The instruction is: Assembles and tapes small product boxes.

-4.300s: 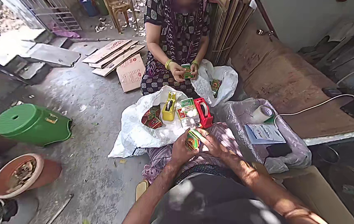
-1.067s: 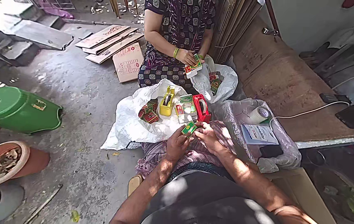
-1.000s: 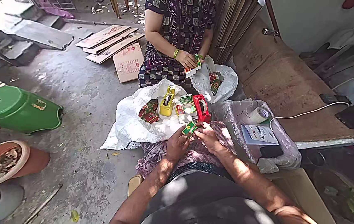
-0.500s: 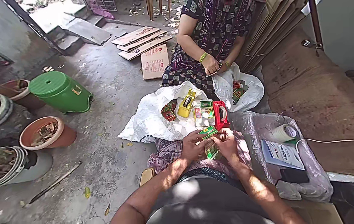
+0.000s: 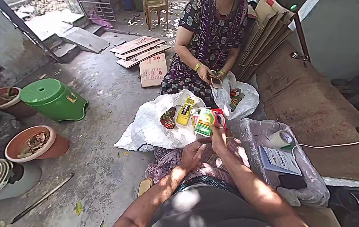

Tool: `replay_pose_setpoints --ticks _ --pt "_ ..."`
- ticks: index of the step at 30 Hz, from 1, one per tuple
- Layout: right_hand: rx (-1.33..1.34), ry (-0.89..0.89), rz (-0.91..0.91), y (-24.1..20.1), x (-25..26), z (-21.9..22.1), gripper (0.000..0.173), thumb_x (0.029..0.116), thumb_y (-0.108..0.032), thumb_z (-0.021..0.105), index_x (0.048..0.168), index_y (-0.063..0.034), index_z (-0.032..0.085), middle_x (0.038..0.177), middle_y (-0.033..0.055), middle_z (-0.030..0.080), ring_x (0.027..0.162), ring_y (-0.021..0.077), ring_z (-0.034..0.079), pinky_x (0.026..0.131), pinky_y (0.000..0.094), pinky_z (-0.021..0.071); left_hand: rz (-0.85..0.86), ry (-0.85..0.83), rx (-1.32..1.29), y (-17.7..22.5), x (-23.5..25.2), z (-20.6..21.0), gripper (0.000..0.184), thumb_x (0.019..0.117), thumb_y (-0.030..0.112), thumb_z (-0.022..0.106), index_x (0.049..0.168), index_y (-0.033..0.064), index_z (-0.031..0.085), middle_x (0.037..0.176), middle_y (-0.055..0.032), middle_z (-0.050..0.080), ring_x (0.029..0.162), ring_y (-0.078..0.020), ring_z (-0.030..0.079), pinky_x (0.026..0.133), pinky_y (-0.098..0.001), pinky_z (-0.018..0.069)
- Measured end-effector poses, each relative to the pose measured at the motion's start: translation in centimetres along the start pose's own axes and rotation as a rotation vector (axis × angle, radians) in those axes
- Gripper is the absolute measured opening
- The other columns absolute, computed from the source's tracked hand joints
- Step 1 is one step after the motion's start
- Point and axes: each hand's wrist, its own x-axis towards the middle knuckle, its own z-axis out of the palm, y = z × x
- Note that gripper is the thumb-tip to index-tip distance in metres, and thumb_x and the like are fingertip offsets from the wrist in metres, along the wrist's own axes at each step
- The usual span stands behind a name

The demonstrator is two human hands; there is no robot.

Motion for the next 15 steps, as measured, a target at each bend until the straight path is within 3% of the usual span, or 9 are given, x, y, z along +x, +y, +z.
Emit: replay_pose_setpoints --ticks 3,6,7,9,11,13,15 --pt "-0.073 -0.281 0.036 -0.6 -0.1 2.4 0.028 0.1005 -0.016 0.064 0.12 0.0049 0.064 0.112 0.0162 0.071 0.097 0.0218 0.071 0.084 0.0381 0.0609 -0.028 -0.17 0.072 -0.1 -0.3 0.6 0.037 0.1036 0.034 0.06 0.081 0.0085 0.073 0.088 -0.0025 0.073 0.085 -0.0124 0.071 0.083 -0.0373 0.0603" --pt "-0.394 -0.269 -0.104 1.0 0.9 1.7 0.022 0.0938 -0.018 0.07 0.105 0.0012 0.07 0.095 0.0104 0.073 0.085 0.0156 0.07 0.082 0.0341 0.0592 -0.042 -0.219 0.173 -0.1 -0.6 0.7 0.021 0.0977 0.028 0.066 0.1 0.0111 0.078 0.11 -0.0013 0.075 0.105 -0.0103 0.07 0.095 -0.0339 0.0585" --pt "-0.555 -0.261 -0.172 1.8 1.6 0.7 0.023 0.0931 -0.02 0.068 0.105 -0.0006 0.071 0.096 0.0095 0.073 0.089 0.0155 0.07 0.086 0.0352 0.0573 -0.05 -0.22 0.177 0.0 -0.4 0.6 0.02 0.0957 0.021 0.066 0.108 0.0103 0.078 0.119 -0.0037 0.073 0.113 -0.0124 0.067 0.1 -0.034 0.0563" --pt "-0.887 -0.295 -0.237 3.1 2.6 -1.3 0.031 0.0965 -0.023 0.06 0.119 -0.0051 0.072 0.116 0.0116 0.072 0.111 0.0215 0.067 0.102 0.0406 0.0523 -0.103 -0.208 0.167 0.1 -0.2 0.5 0.03 0.0896 0.009 0.062 0.116 0.0114 0.076 0.128 -0.0068 0.067 0.115 -0.0133 0.065 0.097 -0.0314 0.0562" --pt "-1.118 -0.349 -0.25 3.9 3.3 -2.4 0.04 0.1001 -0.023 0.055 0.135 -0.0065 0.065 0.144 0.0138 0.059 0.137 0.0267 0.053 0.116 0.0431 0.0407 -0.174 -0.183 0.162 0.1 -0.2 0.4 0.033 0.0879 0.005 0.063 0.118 0.0112 0.075 0.13 -0.009 0.065 0.109 -0.0134 0.066 0.09 -0.03 0.0577" --pt "-1.276 -0.408 -0.301 4.4 4.5 -2.7 0.044 0.099 -0.017 0.055 0.14 -0.0039 0.06 0.157 0.0132 0.047 0.147 0.0273 0.041 0.122 0.043 0.0334 -0.231 -0.164 0.167 0.2 0.1 0.5 0.032 0.0871 0.005 0.066 0.118 0.0106 0.075 0.129 -0.0089 0.066 0.11 -0.014 0.066 0.092 -0.0312 0.058" --pt "-1.381 -0.487 -0.332 4.8 5.6 -2.6 0.04 0.0981 -0.014 0.056 0.135 -0.0004 0.062 0.158 0.0147 0.045 0.149 0.0294 0.039 0.122 0.0457 0.0337 -0.258 -0.141 0.153 0.1 0.4 0.7 0.031 0.0868 0.009 0.067 0.117 0.0107 0.075 0.126 -0.0083 0.067 0.104 -0.0129 0.068 0.088 -0.0316 0.0591"
